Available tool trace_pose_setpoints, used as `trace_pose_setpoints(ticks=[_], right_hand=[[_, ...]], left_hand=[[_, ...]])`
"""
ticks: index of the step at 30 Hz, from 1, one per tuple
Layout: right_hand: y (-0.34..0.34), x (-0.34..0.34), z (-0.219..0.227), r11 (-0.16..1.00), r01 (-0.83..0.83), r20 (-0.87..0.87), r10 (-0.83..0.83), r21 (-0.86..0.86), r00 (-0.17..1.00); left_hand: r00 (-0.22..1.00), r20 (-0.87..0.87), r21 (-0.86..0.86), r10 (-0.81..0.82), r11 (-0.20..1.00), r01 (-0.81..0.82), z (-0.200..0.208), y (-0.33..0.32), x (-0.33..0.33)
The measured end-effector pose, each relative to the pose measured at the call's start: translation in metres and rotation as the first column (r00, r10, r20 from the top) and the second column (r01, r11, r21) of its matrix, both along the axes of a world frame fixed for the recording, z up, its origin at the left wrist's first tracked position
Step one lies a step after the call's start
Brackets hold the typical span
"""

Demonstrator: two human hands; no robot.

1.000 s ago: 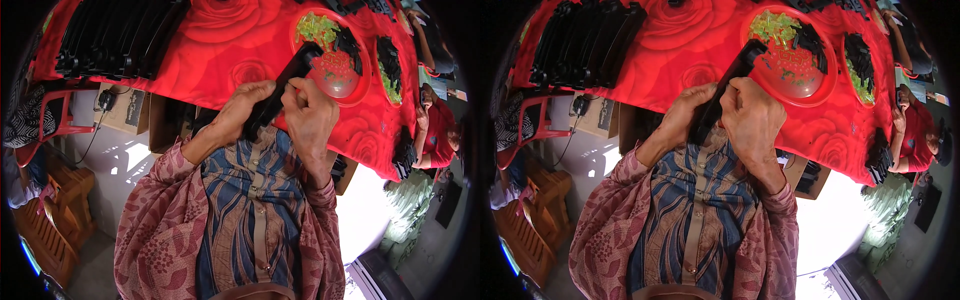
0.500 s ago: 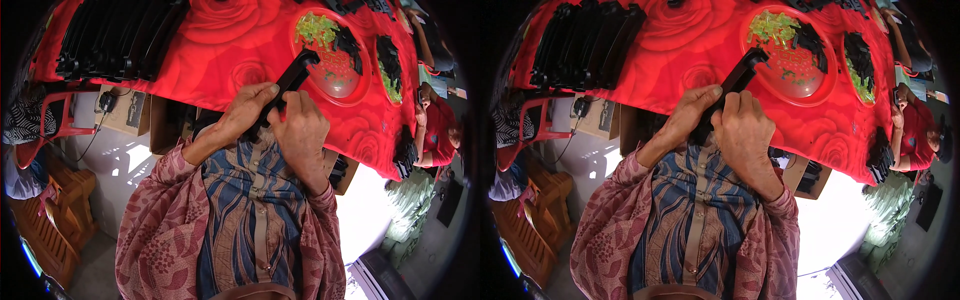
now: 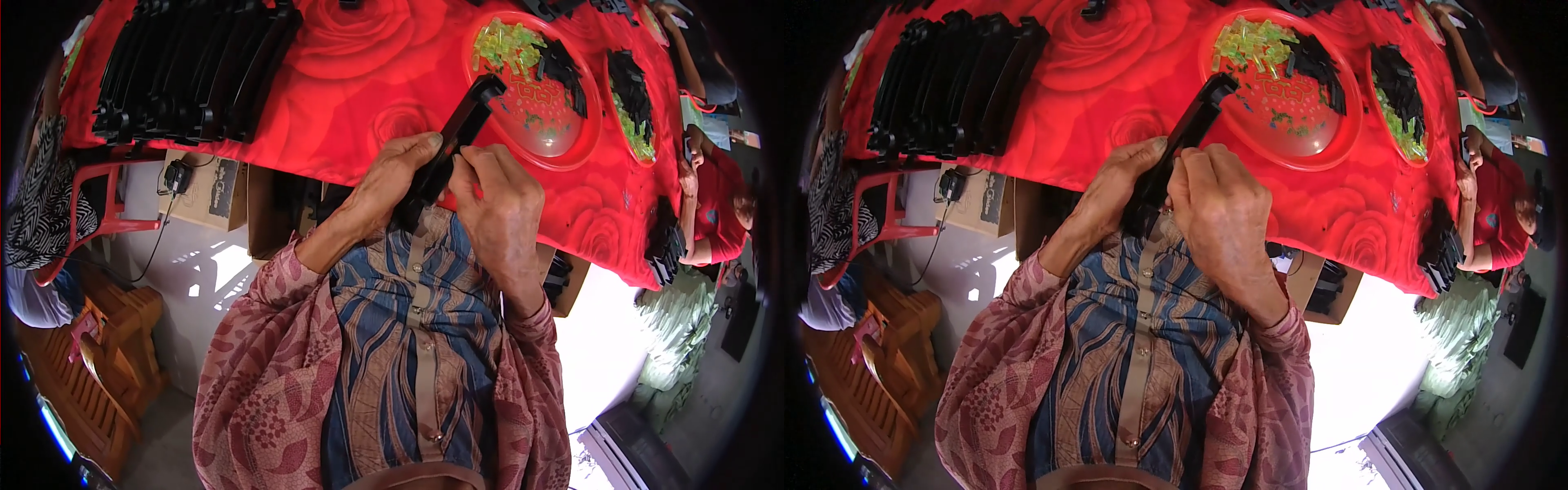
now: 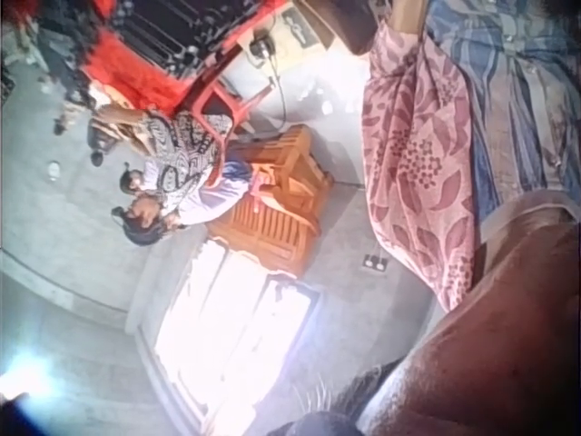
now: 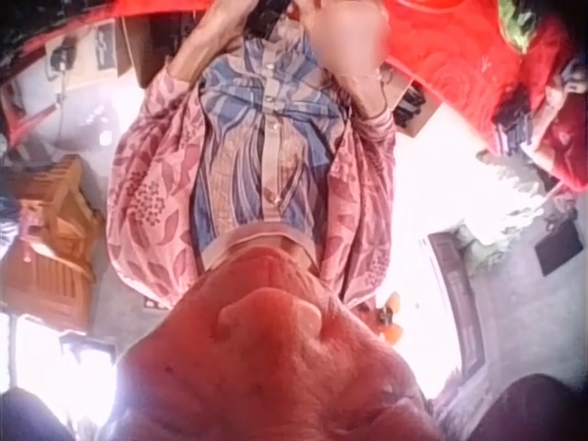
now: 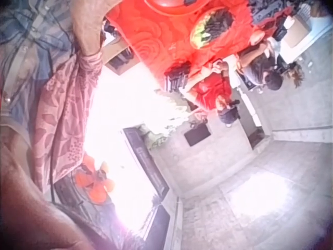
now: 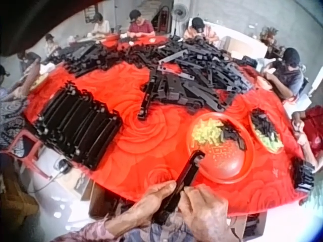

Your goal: The person assembles level components by inserting vials and plastic pieces into black level frames and pressing them into place by hand.

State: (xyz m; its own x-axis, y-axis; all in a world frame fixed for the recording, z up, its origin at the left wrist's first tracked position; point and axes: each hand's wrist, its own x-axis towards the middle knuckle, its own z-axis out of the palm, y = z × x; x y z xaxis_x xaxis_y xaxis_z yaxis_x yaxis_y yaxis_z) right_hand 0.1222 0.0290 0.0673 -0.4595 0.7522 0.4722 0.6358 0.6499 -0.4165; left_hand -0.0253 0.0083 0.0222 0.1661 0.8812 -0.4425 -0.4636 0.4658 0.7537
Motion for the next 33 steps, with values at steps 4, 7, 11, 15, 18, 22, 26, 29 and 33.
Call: trace_pose_setpoints(ticks=[4, 7, 11, 15, 18, 22, 26, 29, 33], right_hand=[[0.000, 0.000, -0.004, 1.000, 0.012, -0.012, -0.012, -0.017, 1.000], [-0.003, -0.002, -0.001, 0.998, 0.003, 0.037, -0.001, -0.056, 0.999], [-0.008, -0.004, -0.003, 0.999, 0.029, 0.086, -0.025, -0.046, 0.996], [-0.011, -0.006, -0.005, 0.998, 0.027, 0.166, -0.019, -0.049, 0.986], [-0.011, -0.005, -0.005, 0.997, 0.034, 0.253, -0.016, -0.067, 0.967], [-0.011, -0.007, -0.004, 0.998, 0.032, 0.277, -0.015, -0.060, 0.961], [-0.004, -0.004, 0.002, 0.989, 0.068, 0.246, -0.034, -0.130, 0.969], [0.006, 0.003, 0.009, 0.968, 0.043, 0.241, 0.019, -0.248, 0.970], [0.001, 0.008, 0.019, 0.990, -0.015, 0.374, 0.067, -0.141, 0.925]], left_hand=[[1.000, 0.006, 0.024, -0.011, 1.000, 0.011, -0.010, 0.000, -0.003], [1.000, 0.022, 0.020, -0.007, 1.000, 0.007, -0.008, 0.000, -0.004], [0.998, 0.055, 0.028, -0.028, 0.999, 0.027, -0.014, 0.000, -0.004], [1.000, -0.004, 0.055, -0.025, 0.998, 0.025, -0.009, -0.001, -0.003], [0.999, -0.030, 0.052, -0.012, 0.999, 0.014, -0.005, -0.002, -0.001], [1.000, -0.020, 0.040, -0.012, 0.999, 0.013, -0.006, -0.002, -0.002], [1.000, 0.026, 0.019, 0.013, 1.000, -0.014, -0.004, 0.000, 0.001], [0.994, -0.031, 0.004, -0.101, 0.995, 0.101, -0.008, 0.002, -0.007], [0.950, -0.043, 0.089, -0.308, 0.946, 0.311, -0.013, 0.009, -0.020]])
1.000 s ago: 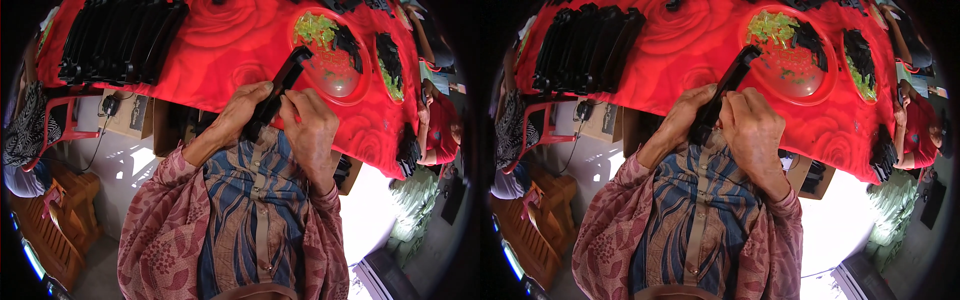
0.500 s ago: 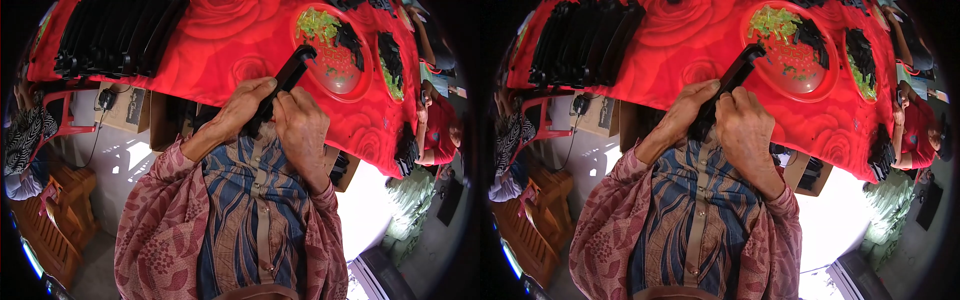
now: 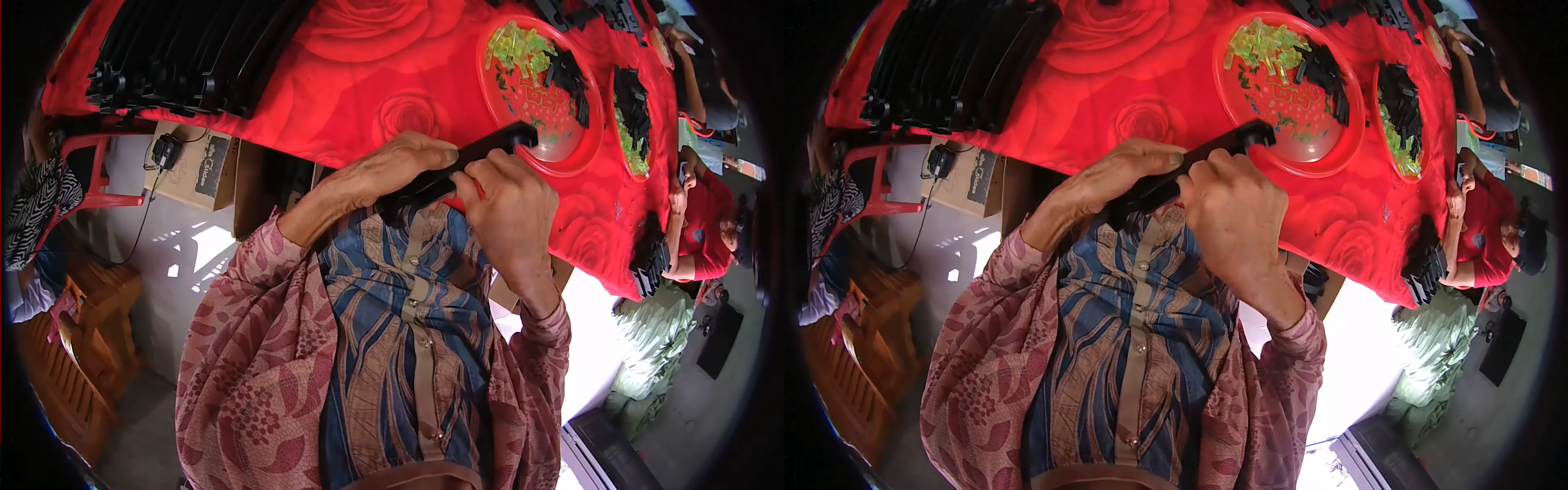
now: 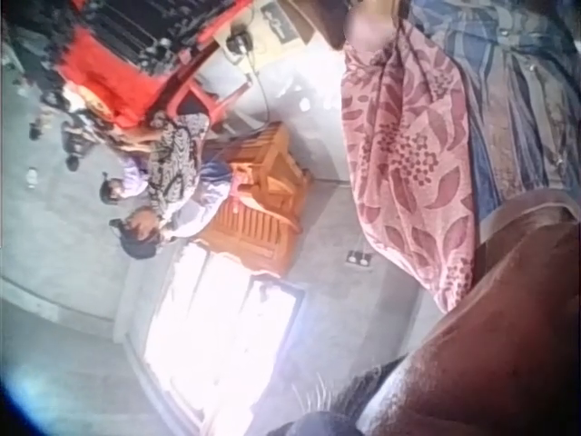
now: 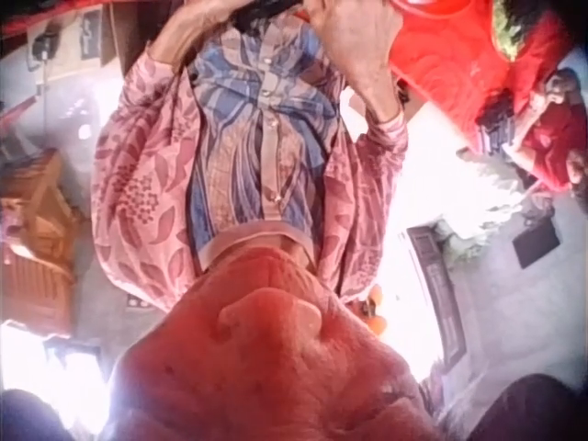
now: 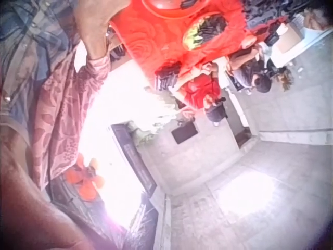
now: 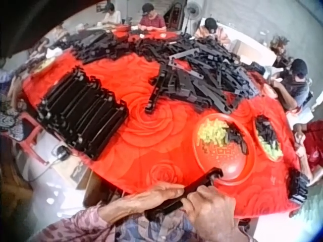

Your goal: The person assembles level components by inserting vials and plastic pieces into black level frames and pressing them into place by hand.

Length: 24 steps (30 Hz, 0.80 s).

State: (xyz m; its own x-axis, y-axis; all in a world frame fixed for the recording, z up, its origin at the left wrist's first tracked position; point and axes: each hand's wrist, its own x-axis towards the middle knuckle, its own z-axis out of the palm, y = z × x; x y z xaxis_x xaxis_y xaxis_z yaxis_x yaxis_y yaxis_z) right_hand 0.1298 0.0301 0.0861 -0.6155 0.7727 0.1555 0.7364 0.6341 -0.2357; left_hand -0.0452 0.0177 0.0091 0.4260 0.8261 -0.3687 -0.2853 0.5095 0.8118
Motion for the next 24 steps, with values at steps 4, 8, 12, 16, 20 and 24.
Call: trace_pose_setpoints(ticks=[4, 8, 12, 16, 20, 24], right_hand=[[0.004, -0.004, 0.025, 0.969, -0.129, 0.102, 0.110, 0.210, 0.989], [0.026, 0.007, 0.015, 0.956, -0.267, 0.005, 0.269, -0.118, 0.963], [0.034, 0.012, 0.004, 0.899, -0.273, -0.194, 0.217, -0.343, 0.957], [0.023, 0.003, 0.000, 0.958, -0.048, -0.348, -0.056, -0.283, 0.936], [0.013, -0.019, -0.017, 0.944, 0.134, -0.543, -0.286, -0.302, 0.789], [0.005, -0.027, -0.039, 0.948, 0.158, -0.551, -0.291, -0.275, 0.782]], left_hand=[[0.950, -0.127, 0.111, -0.284, 0.948, 0.298, 0.013, 0.005, -0.014], [0.918, -0.298, 0.300, -0.260, 0.888, 0.349, 0.011, 0.014, -0.029], [0.944, 0.028, 0.087, -0.330, 0.941, 0.326, 0.042, 0.025, -0.039], [0.770, 0.632, -0.078, -0.087, 0.981, 0.175, 0.030, 0.037, -0.062], [0.987, 0.159, 0.403, 0.010, 0.912, -0.074, 0.018, 0.027, -0.040], [0.947, 0.202, 0.376, 0.251, 0.873, -0.312, 0.007, 0.015, -0.013]])
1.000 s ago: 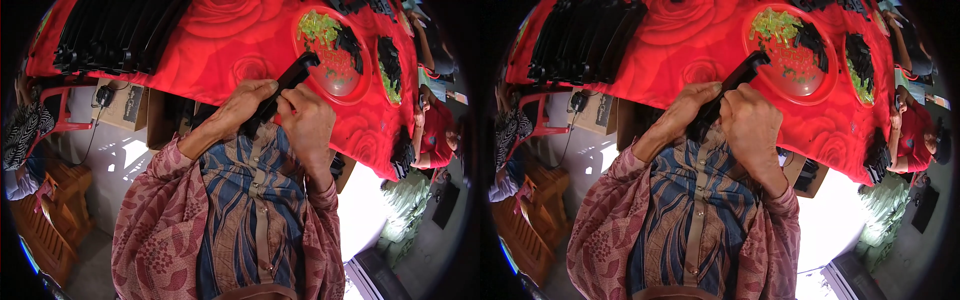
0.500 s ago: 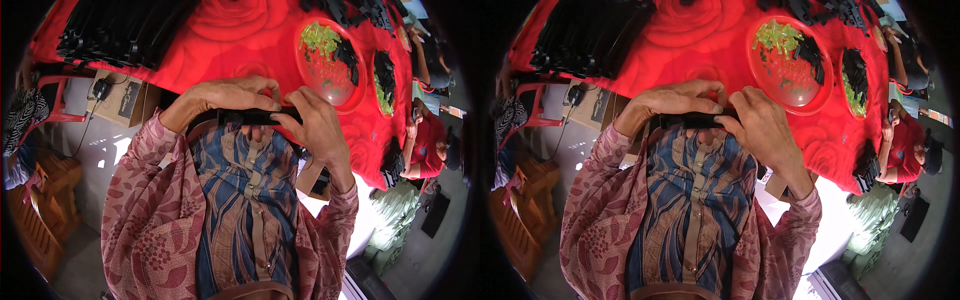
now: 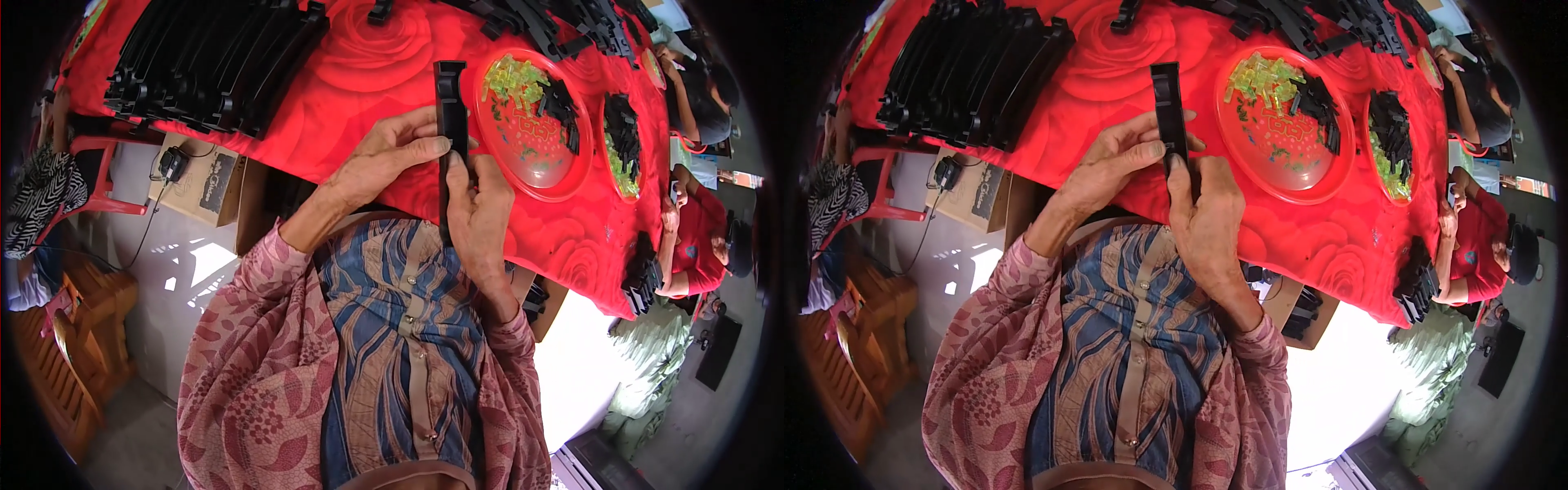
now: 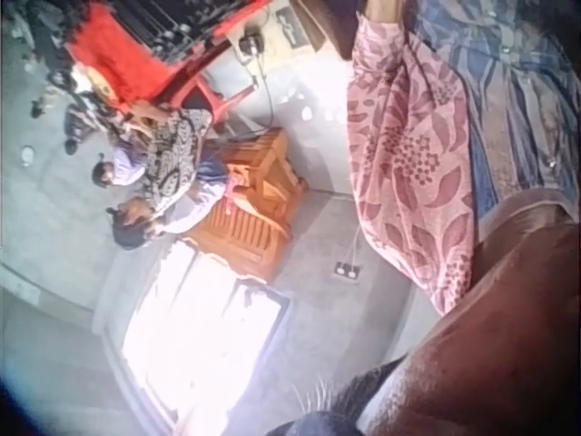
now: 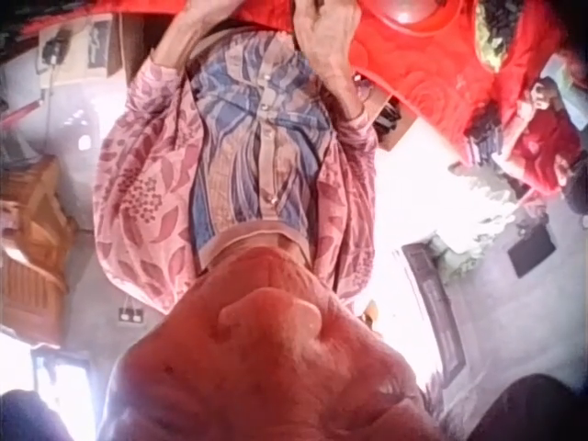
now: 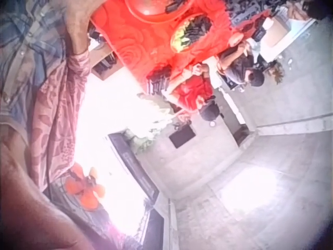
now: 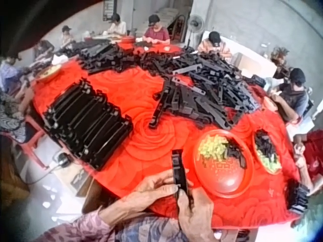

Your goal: The person assembles level components by inserting vials and plastic pieces into black level frames and pressing them into place by hand.

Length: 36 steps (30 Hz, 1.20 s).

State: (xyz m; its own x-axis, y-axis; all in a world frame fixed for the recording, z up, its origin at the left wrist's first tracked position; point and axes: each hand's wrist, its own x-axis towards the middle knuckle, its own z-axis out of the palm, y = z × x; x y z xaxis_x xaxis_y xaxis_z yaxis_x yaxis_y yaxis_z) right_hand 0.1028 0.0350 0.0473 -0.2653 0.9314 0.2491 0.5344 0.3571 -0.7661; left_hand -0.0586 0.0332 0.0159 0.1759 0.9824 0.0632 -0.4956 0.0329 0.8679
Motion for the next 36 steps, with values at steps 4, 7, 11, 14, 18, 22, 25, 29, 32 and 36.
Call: trace_pose_setpoints(ticks=[4, 7, 11, 14, 18, 22, 25, 29, 32, 36], right_hand=[[-0.006, -0.004, -0.004, 0.988, -0.010, -0.102, -0.006, -0.156, 0.995], [-0.009, 0.000, 0.000, 0.978, 0.004, -0.052, -0.016, -0.211, 0.999], [-0.016, 0.004, -0.006, 0.977, 0.100, 0.072, -0.088, -0.190, 0.994], [-0.017, 0.000, -0.010, 0.988, 0.096, 0.034, -0.101, 0.123, 0.994], [-0.017, 0.004, -0.019, 0.990, -0.006, 0.066, -0.004, 0.142, 0.998], [-0.019, 0.005, -0.030, 0.997, -0.049, -0.112, 0.043, -0.054, 0.993], [-0.022, 0.004, -0.028, 0.978, -0.070, -0.240, 0.021, -0.196, 0.970], [-0.025, 0.001, -0.023, 0.971, -0.072, -0.247, 0.014, -0.230, 0.969], [-0.024, 0.002, -0.026, 0.960, -0.119, -0.336, 0.027, -0.255, 0.942], [-0.025, 0.002, -0.023, 0.935, -0.148, -0.374, 0.018, -0.322, 0.927]], left_hand=[[0.999, 0.034, -0.098, -0.017, 0.995, 0.020, -0.006, -0.009, 0.003], [0.996, 0.056, -0.079, 0.064, 0.995, -0.060, -0.013, -0.019, 0.013], [0.956, 0.287, -0.247, 0.060, 0.969, 0.014, -0.001, -0.038, 0.022], [0.884, 0.439, -0.344, 0.159, 0.939, 0.002, -0.020, -0.047, 0.031], [0.911, 0.335, -0.516, 0.242, 0.856, -0.038, -0.028, -0.060, 0.047], [0.924, 0.306, -0.450, 0.230, 0.890, -0.072, -0.028, -0.061, 0.051], [0.938, 0.261, -0.441, 0.227, 0.892, -0.093, -0.025, -0.063, 0.053], [0.949, 0.201, -0.482, 0.242, 0.868, -0.119, -0.021, -0.065, 0.053], [0.947, 0.214, -0.464, 0.240, 0.878, -0.117, -0.019, -0.062, 0.053], [0.939, 0.228, -0.524, 0.259, 0.845, -0.106, -0.014, -0.061, 0.051]])
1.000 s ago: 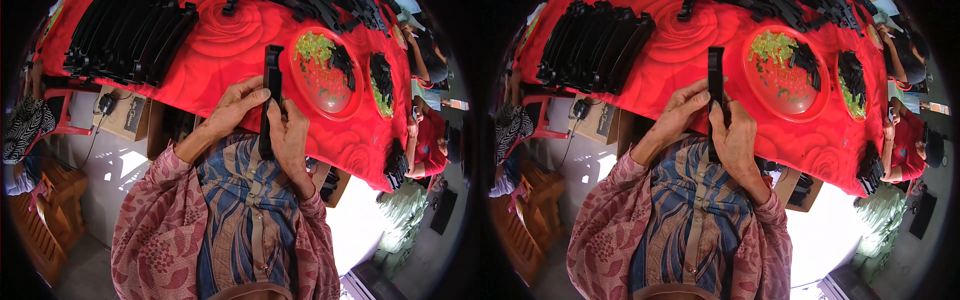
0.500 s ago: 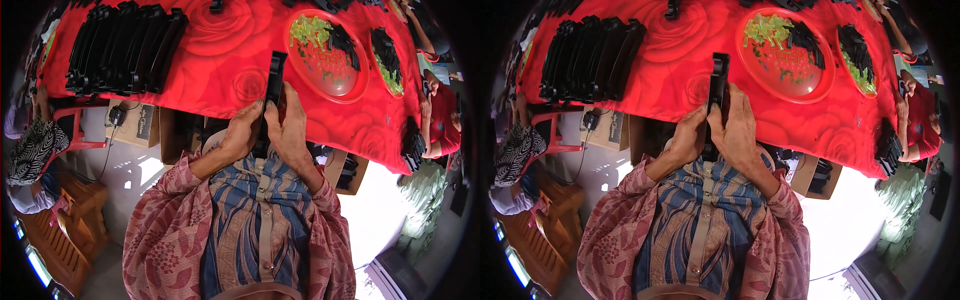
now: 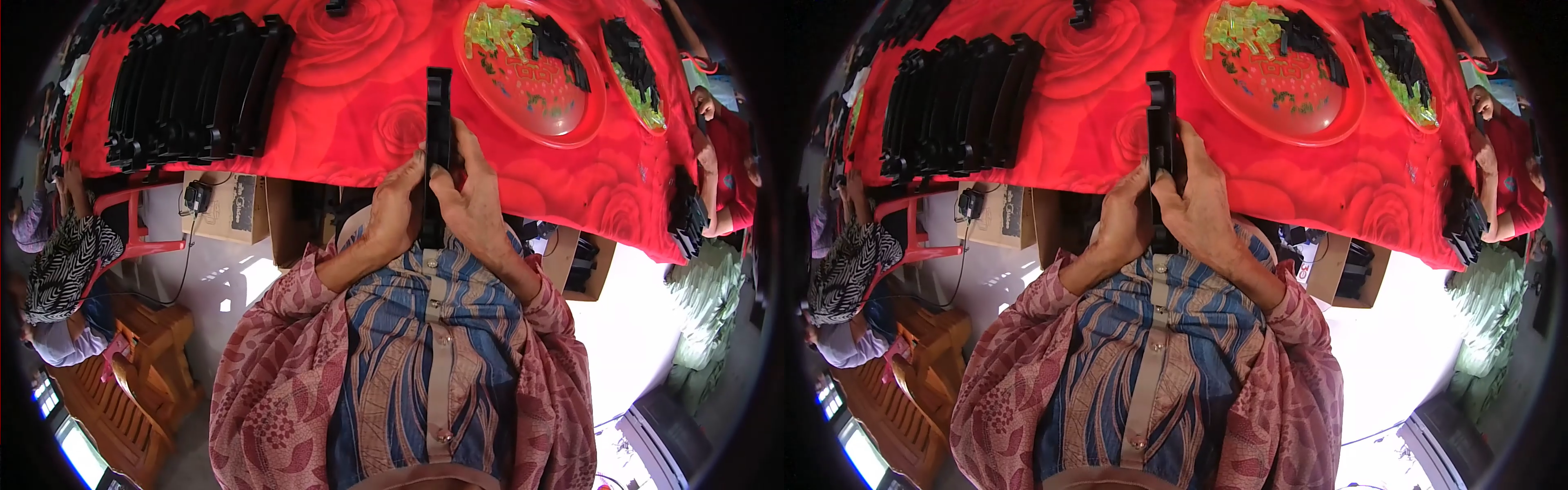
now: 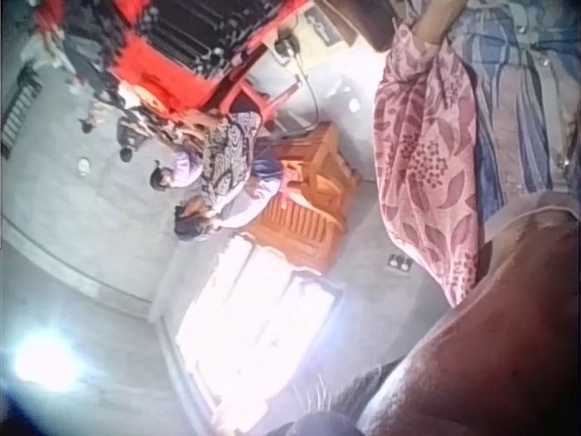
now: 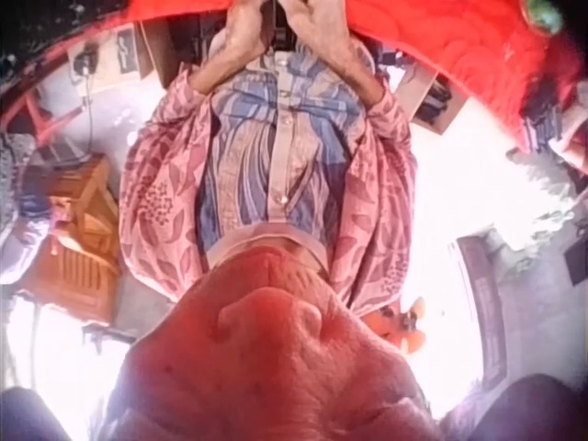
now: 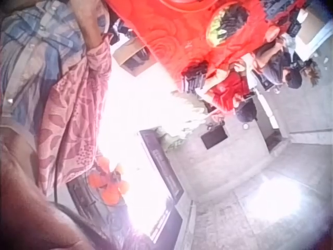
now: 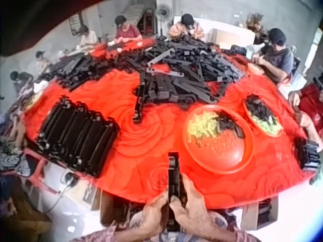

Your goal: The person assembles level components by inserting vials and plastic pieces into black level frames and pressing them into place by hand.

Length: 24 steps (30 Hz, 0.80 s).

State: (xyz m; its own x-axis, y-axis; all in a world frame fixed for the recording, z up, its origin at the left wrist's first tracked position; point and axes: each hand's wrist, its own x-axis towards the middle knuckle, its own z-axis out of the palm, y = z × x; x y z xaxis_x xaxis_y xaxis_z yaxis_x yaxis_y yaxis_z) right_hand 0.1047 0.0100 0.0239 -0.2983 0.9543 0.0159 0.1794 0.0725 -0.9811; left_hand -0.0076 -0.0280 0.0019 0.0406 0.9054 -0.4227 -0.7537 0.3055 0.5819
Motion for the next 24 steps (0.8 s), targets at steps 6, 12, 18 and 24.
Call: trace_pose_setpoints(ticks=[6, 12, 18, 24], right_hand=[[0.000, -0.002, -0.007, 0.991, 0.004, 0.053, -0.012, 0.137, 0.999], [-0.001, -0.004, -0.005, 0.960, 0.058, 0.164, -0.106, 0.274, 0.981], [-0.003, -0.006, -0.006, 0.924, 0.135, 0.081, -0.175, 0.358, 0.981], [-0.004, -0.006, 0.005, 0.944, 0.198, 0.000, -0.205, 0.263, 0.979]], left_hand=[[1.000, -0.019, 0.041, -0.022, 0.999, 0.022, -0.005, -0.001, -0.002], [0.997, 0.054, 0.062, -0.051, 0.997, 0.048, -0.012, -0.003, -0.006], [0.999, 0.017, 0.076, -0.032, 0.997, 0.030, -0.003, -0.005, -0.002], [0.998, -0.037, 0.170, -0.051, 0.984, 0.056, -0.001, -0.007, 0.000]])
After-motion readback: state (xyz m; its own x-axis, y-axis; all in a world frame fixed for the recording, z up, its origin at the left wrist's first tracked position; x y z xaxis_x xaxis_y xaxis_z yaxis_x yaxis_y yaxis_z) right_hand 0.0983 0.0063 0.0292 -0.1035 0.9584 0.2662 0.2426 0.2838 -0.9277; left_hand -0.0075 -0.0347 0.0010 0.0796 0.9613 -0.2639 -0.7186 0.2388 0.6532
